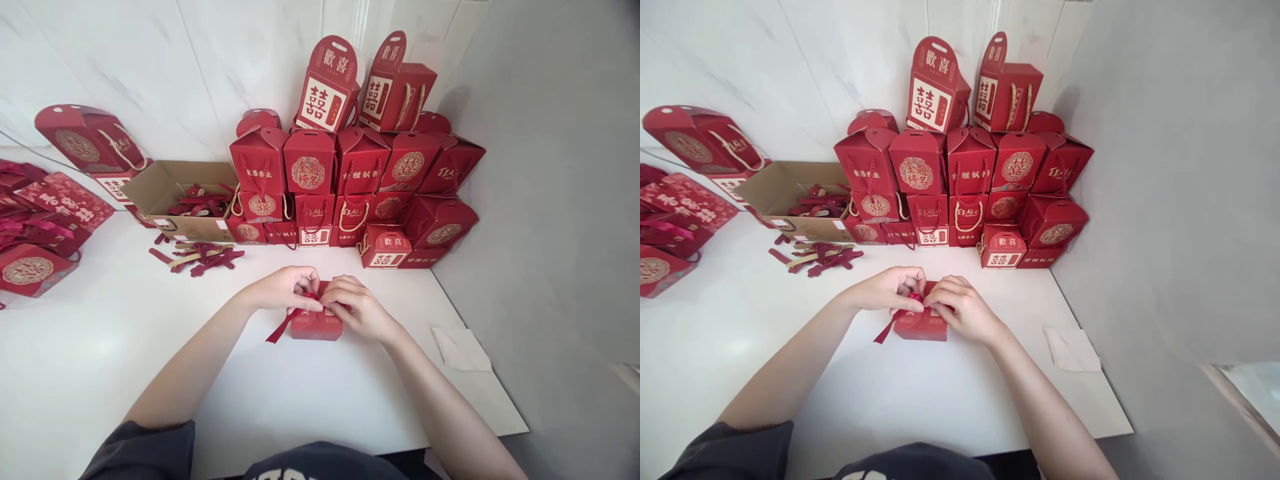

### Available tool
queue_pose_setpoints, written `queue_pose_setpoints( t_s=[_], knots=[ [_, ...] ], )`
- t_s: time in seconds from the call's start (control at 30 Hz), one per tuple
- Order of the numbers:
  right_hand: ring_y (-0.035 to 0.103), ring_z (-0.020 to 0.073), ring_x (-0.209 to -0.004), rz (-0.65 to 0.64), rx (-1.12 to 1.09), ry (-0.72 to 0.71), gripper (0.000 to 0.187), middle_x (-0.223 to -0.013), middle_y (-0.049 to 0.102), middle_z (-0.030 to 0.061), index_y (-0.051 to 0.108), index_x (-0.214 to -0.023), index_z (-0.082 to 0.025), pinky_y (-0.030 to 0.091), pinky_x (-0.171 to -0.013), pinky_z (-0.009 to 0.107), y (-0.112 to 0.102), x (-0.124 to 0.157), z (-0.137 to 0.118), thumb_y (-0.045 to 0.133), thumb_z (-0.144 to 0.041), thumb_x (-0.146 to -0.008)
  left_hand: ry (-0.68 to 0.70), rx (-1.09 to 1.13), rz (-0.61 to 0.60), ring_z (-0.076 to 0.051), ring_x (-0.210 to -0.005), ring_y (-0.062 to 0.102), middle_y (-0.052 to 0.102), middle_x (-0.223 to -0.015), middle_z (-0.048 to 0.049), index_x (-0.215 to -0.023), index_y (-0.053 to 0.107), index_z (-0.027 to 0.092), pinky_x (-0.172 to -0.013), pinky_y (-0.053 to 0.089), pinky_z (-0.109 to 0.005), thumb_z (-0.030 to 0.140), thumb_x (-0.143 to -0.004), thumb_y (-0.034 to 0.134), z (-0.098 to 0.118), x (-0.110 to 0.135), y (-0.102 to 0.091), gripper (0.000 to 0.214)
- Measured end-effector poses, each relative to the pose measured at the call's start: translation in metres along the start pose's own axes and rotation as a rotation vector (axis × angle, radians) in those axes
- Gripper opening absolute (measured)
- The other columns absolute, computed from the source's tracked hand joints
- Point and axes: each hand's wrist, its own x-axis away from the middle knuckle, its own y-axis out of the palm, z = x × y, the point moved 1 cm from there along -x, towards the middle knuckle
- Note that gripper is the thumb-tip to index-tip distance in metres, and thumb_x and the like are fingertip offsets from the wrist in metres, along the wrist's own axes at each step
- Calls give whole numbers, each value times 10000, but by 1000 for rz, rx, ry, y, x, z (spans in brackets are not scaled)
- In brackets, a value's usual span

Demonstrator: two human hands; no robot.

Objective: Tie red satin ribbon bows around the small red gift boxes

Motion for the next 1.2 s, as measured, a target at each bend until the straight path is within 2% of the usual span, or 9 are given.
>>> queue_pose_setpoints(
  t_s=[0.07,0.2,0.33,0.43,0.5,0.6,0.73,0.97,1.2],
  knots=[
    [580,183,-879,3,-19,21,183,-893,663,31,643,-967,-241,444,-880,398,0,0,-1,527,-108,-917,20,-49,36,-81,-571,509,604,-734,24,-875,531,169,-537,385,-216,267,-715,734,3,2,3,276],
    [574,196,-949,49,-49,62,183,-981,639,56,645,-975,-246,464,-886,397,1,1,-2,530,-119,-909,55,-243,159,-120,-691,566,645,-794,12,-905,584,188,-638,426,-245,181,-761,628,11,9,14,150],
    [585,208,-994,57,-95,87,187,-1025,646,60,629,-972,-253,475,-911,412,2,1,-2,528,-115,-893,102,-515,422,-160,-786,591,642,-853,3,-886,582,213,-734,457,-287,129,-755,581,10,15,35,156],
    [599,215,-998,61,-106,93,181,-996,667,52,621,-950,-253,470,-932,425,4,2,-3,532,-111,-882,141,-634,635,-161,-784,589,626,-890,-8,-894,558,216,-734,467,-292,85,-784,516,4,17,50,177],
    [607,216,-988,60,-119,109,160,-987,672,50,614,-948,-248,469,-934,424,4,2,-4,545,-123,-877,155,-684,720,-153,-769,588,604,-907,-15,-865,549,211,-713,472,-283,75,-804,490,0,16,56,161],
    [616,206,-963,80,-178,201,136,-1002,668,53,600,-1012,-241,479,-921,403,3,3,-5,547,-183,-901,189,-731,736,-144,-746,576,573,-882,-12,-828,538,204,-695,473,-272,71,-812,492,-4,15,57,141],
    [584,209,-1095,112,-239,347,152,-1119,635,72,666,-986,-242,433,-1013,411,2,0,-1,528,-285,-937,251,-755,698,-134,-730,564,578,-860,0,-846,527,209,-690,465,-263,63,-834,481,-7,17,53,154],
    [613,224,-1133,75,-488,457,142,-1192,666,57,761,-937,-250,438,-1035,409,10,-5,7,658,-293,-850,368,-856,788,-160,-799,581,633,-845,-11,-903,513,203,-757,457,-292,74,-822,554,-14,22,53,158],
    [619,240,-1132,154,-319,510,137,-1204,672,52,775,-862,-271,452,-1015,432,3,-5,-4,668,-214,-799,236,-1159,894,-209,-772,553,629,-790,-40,-780,562,191,-717,350,-373,229,-836,619,-2,27,53,89]
  ],
)
